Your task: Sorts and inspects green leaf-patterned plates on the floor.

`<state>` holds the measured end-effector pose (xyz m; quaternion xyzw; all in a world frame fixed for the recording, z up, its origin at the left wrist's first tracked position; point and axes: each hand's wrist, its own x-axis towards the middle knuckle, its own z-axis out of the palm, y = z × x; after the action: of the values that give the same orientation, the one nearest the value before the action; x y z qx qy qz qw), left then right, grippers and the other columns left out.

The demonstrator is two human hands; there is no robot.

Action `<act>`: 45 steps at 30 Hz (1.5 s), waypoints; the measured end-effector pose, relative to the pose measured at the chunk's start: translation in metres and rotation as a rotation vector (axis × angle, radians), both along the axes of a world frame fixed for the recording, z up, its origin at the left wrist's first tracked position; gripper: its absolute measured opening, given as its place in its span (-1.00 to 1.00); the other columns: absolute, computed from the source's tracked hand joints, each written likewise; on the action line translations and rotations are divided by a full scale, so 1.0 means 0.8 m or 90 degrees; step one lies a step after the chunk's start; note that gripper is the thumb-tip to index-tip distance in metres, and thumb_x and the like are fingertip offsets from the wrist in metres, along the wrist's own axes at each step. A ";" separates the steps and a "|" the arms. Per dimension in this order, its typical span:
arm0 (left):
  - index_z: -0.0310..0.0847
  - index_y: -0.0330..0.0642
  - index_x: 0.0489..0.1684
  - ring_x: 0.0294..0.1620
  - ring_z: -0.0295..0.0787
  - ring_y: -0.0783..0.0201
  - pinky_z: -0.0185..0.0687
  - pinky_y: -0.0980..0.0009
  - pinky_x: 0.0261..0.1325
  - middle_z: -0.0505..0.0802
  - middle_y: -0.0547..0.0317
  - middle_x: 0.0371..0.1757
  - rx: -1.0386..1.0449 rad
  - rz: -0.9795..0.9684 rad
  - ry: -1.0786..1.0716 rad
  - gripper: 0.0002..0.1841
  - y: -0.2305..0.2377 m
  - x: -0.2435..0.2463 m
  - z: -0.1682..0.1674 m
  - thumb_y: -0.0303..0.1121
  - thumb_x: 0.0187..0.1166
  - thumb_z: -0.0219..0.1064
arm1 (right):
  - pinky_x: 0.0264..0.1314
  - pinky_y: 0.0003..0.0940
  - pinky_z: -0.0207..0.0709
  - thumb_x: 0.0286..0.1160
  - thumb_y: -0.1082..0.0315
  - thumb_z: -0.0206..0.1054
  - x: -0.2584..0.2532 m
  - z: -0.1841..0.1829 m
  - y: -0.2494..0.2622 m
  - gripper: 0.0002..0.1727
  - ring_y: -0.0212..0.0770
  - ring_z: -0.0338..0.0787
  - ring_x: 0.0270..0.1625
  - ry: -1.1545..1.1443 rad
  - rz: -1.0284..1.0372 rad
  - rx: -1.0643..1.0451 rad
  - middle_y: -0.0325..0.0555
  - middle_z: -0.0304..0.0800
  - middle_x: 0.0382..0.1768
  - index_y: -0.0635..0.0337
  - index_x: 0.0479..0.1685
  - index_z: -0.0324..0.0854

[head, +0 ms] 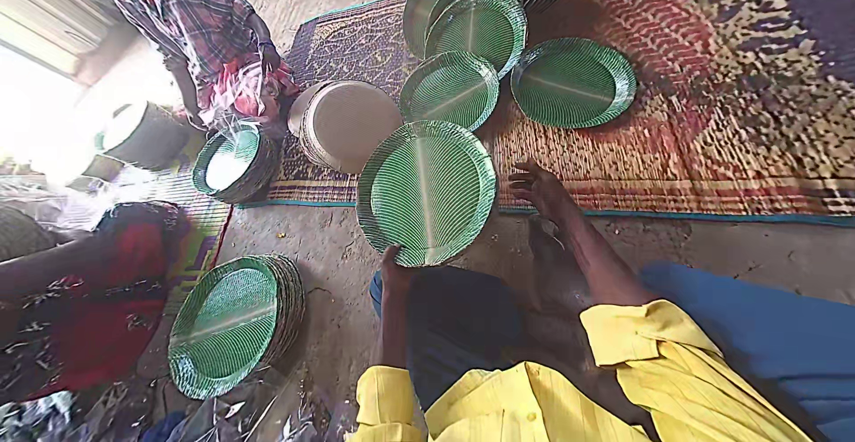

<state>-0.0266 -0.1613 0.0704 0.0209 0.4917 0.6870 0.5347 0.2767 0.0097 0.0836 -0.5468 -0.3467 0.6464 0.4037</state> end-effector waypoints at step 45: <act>0.65 -0.35 0.38 0.33 0.80 -0.08 0.57 -0.03 0.50 0.85 -0.22 0.25 0.069 -0.700 0.913 -0.58 0.116 0.033 -0.067 -0.31 0.80 0.01 | -0.28 -0.49 0.66 0.77 0.21 0.23 0.059 0.194 0.064 -0.77 -0.45 0.75 -0.35 -0.268 -0.058 0.230 -0.29 0.80 -0.24 0.12 0.15 0.64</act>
<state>0.0000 -0.0684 0.0167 0.7010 0.5943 0.1793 0.3511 0.3242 0.0610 0.2392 -0.6032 -0.5074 0.4279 0.4423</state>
